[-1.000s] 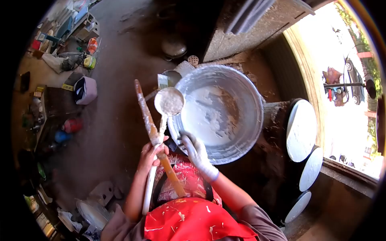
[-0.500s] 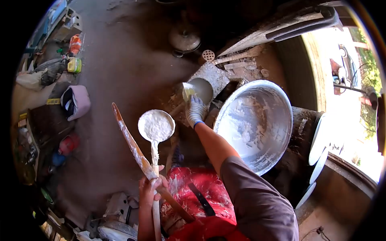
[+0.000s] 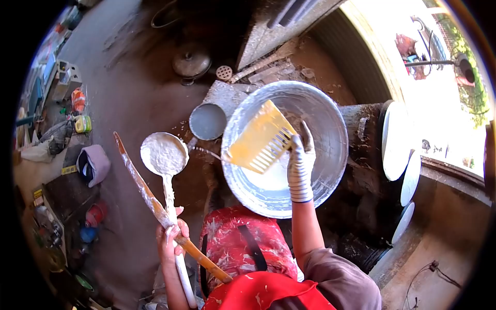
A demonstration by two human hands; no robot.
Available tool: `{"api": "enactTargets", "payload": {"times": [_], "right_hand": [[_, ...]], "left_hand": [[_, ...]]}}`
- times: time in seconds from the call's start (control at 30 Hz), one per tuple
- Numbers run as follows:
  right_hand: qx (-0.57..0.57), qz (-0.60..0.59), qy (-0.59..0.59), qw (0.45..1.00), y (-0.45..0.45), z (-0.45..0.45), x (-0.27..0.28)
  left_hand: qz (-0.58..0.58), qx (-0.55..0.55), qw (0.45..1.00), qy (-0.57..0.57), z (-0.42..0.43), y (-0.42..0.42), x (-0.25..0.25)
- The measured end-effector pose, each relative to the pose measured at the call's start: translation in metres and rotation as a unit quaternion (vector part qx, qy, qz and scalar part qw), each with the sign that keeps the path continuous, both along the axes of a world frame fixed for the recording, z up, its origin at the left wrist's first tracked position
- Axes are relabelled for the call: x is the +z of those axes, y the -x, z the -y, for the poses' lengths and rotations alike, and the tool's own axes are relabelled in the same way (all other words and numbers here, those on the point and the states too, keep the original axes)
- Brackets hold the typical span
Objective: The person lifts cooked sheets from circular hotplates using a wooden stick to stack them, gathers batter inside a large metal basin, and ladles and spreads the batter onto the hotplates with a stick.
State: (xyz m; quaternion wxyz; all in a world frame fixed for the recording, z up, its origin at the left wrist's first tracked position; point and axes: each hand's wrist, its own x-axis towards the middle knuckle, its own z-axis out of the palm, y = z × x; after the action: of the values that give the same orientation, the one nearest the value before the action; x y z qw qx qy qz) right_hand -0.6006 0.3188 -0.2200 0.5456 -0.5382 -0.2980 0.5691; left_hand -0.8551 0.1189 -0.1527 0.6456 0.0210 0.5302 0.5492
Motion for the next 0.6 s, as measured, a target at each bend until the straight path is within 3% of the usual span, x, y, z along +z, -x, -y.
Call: {"api": "enactTargets", "payload": {"times": [0.07, 0.1, 0.2, 0.3, 0.33, 0.4, 0.47, 0.5, 0.53, 0.57, 0.6], "right_hand": [[0.017, -0.160, 0.095, 0.982, -0.039, 0.008, -0.030], [-0.003, -0.156, 0.188, 0.970, -0.061, 0.022, -0.063], [-0.143, -0.024, 0.185, 0.972, -0.119, 0.038, -0.130], [-0.319, 0.259, 0.190, 0.892, -0.237, 0.062, -0.240], [-0.319, 0.261, 0.191, 0.891, -0.245, 0.056, -0.243], [-0.196, 0.523, 0.271, 0.784, -0.256, 0.033, -0.259], [-0.196, 0.481, 0.217, 0.827, -0.235, -0.019, -0.270], [-0.137, 0.498, 0.222, 0.827, -0.212, -0.051, -0.243], [-0.043, 0.560, 0.259, 0.786, -0.211, -0.078, -0.263], [0.017, 0.597, 0.225, 0.770, -0.178, -0.101, -0.232], [0.064, 0.601, 0.215, 0.767, -0.160, -0.120, -0.240]], "left_hand": [[0.013, -0.008, 1.000, -0.004, -0.011, -0.022, 0.004], [0.028, -0.021, 0.999, -0.003, -0.017, -0.034, 0.004], [0.038, -0.057, 0.998, 0.009, -0.033, -0.064, -0.002], [0.046, -0.068, 0.996, 0.028, -0.042, -0.088, -0.008], [0.050, -0.081, 0.995, 0.031, -0.046, -0.094, -0.011], [0.073, -0.101, 0.992, 0.029, -0.050, -0.101, -0.021], [0.068, -0.098, 0.992, 0.041, -0.053, -0.106, -0.026], [0.062, -0.096, 0.992, 0.050, -0.054, -0.108, -0.025], [0.055, -0.096, 0.992, 0.059, -0.056, -0.110, -0.025], [0.055, -0.095, 0.992, 0.060, -0.057, -0.111, -0.027], [0.044, -0.090, 0.993, 0.059, -0.059, -0.112, -0.029]]}}
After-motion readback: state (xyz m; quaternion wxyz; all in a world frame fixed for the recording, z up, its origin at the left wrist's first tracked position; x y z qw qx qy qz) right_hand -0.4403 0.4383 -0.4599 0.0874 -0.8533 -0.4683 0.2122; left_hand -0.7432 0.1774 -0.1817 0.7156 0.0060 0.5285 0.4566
